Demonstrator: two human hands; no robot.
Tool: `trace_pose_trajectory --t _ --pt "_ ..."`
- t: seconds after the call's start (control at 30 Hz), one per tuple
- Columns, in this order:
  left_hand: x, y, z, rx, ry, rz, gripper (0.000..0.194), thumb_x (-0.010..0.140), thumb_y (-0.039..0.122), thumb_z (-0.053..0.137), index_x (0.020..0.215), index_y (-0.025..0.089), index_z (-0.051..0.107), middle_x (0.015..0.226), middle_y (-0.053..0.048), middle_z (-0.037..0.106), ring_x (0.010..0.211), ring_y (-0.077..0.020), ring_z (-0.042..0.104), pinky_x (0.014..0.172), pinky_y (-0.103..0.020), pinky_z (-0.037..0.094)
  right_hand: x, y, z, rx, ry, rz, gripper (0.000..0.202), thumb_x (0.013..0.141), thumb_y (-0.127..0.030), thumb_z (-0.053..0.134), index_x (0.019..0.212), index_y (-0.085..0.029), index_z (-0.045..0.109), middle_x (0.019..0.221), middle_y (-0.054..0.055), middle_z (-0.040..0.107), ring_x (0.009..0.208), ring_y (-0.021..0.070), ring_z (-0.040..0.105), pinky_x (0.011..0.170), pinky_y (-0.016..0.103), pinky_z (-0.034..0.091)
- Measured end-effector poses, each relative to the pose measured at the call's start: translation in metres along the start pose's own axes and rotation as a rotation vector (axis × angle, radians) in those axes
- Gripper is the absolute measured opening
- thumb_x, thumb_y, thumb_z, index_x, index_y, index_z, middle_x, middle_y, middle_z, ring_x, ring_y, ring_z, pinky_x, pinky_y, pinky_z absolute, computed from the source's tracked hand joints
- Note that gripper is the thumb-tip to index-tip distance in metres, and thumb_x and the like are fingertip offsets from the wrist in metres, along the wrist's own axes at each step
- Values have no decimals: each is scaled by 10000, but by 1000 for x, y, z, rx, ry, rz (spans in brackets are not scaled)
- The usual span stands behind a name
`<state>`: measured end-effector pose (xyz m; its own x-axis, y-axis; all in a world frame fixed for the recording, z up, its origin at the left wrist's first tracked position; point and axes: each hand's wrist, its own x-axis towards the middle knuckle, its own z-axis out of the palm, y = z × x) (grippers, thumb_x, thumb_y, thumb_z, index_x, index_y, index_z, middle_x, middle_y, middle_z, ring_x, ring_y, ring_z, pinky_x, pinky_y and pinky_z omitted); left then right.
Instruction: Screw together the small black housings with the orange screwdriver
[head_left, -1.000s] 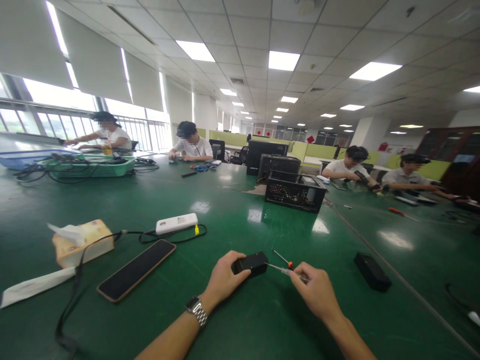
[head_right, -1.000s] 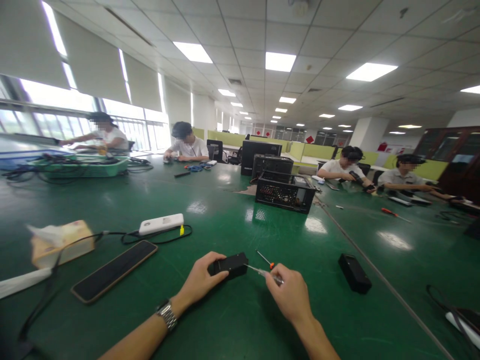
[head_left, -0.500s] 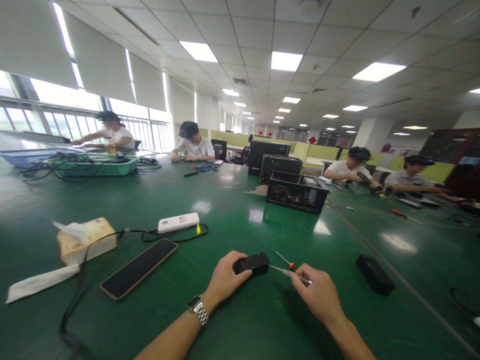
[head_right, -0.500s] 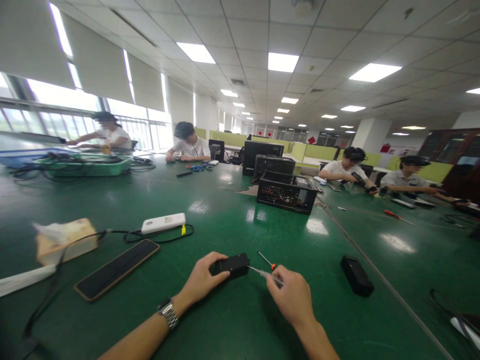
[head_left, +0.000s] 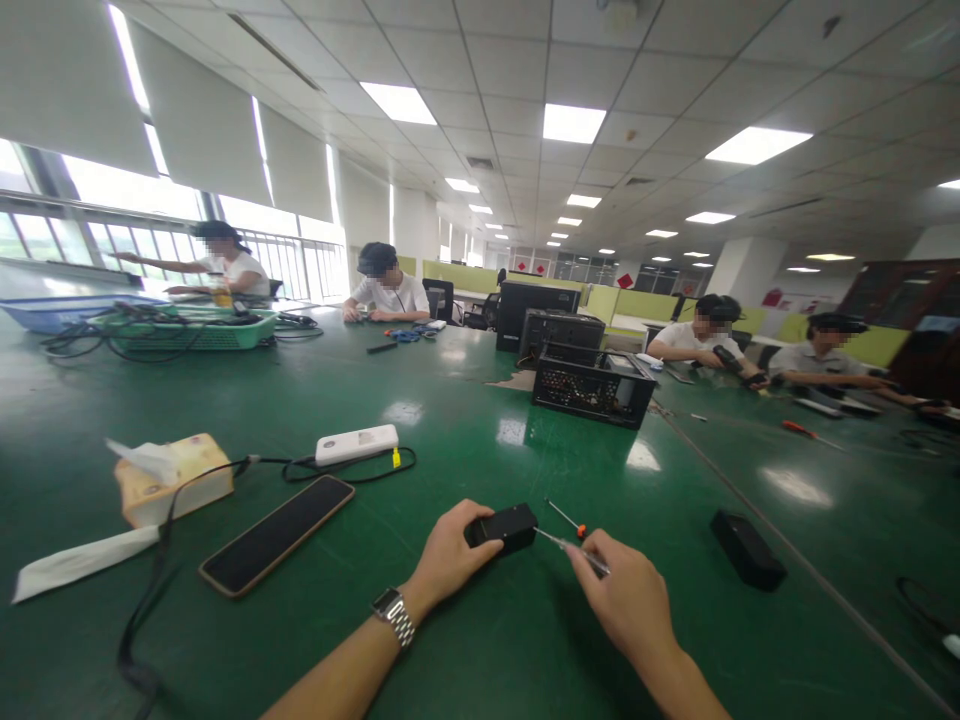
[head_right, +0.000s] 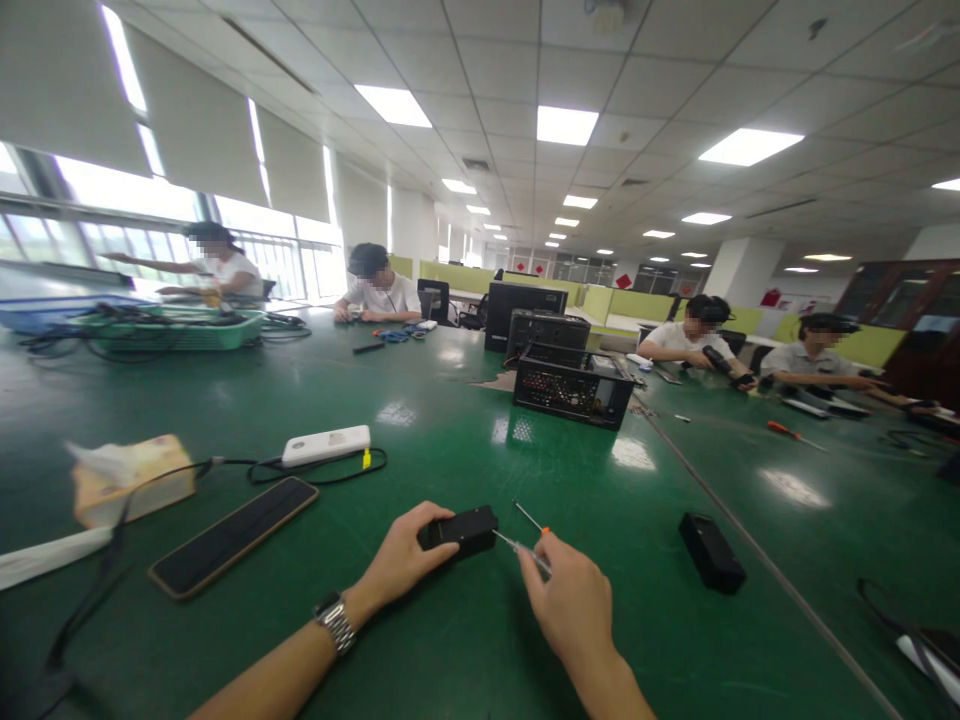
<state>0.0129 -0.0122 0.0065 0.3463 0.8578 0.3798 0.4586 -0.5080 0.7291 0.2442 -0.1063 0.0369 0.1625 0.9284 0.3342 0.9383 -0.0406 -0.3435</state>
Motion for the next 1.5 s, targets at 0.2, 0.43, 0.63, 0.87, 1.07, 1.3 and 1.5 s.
trace_pose_trajectory --t 0.2,0.43,0.63,0.87,1.07,1.3,1.5 --pt "0 0 1 3 0 -5 282 736 293 700 994 184 669 960 -59 671 896 -238 615 810 -329 469 11 23 13 200 -160 76 420 908 -528 391 662 -220 535 606 6 605 555 157 545 520 240 311" --pt "3 2 0 14 10 -55 264 770 321 675 989 174 670 974 -67 671 897 -244 614 819 -353 471 11 27 33 258 -283 63 431 911 -497 373 628 -201 508 597 1 577 554 139 517 527 231 316" --pt "-2 2 2 36 -1 1 294 744 286 699 1018 191 653 966 -47 654 890 -233 606 801 -337 467 6 11 6 16 -276 94 508 906 -562 374 593 -217 575 611 28 628 554 163 555 493 250 256" --pt "-7 12 8 85 -55 24 313 727 316 727 1006 192 660 972 -47 643 872 -229 600 786 -330 460 3 6 -9 -85 -301 128 545 909 -573 356 563 -223 589 614 52 646 564 186 583 497 262 267" --pt "-7 9 13 47 -8 -19 317 720 330 735 997 193 664 962 -46 658 876 -227 606 785 -325 458 5 17 23 107 -343 44 466 928 -510 357 622 -204 529 612 12 614 562 146 545 509 236 288" --pt "-8 12 11 -10 -79 51 311 705 271 754 994 200 663 941 -34 650 882 -217 601 796 -309 453 0 7 39 235 -334 -77 507 891 -561 429 566 -182 519 524 -28 520 514 109 459 516 228 269" --pt "-10 11 16 -34 -88 81 325 709 276 757 1007 192 661 939 -36 644 881 -214 597 792 -303 450 -2 -9 31 150 -227 40 422 894 -519 443 649 -209 592 525 -27 563 506 123 519 492 228 249"
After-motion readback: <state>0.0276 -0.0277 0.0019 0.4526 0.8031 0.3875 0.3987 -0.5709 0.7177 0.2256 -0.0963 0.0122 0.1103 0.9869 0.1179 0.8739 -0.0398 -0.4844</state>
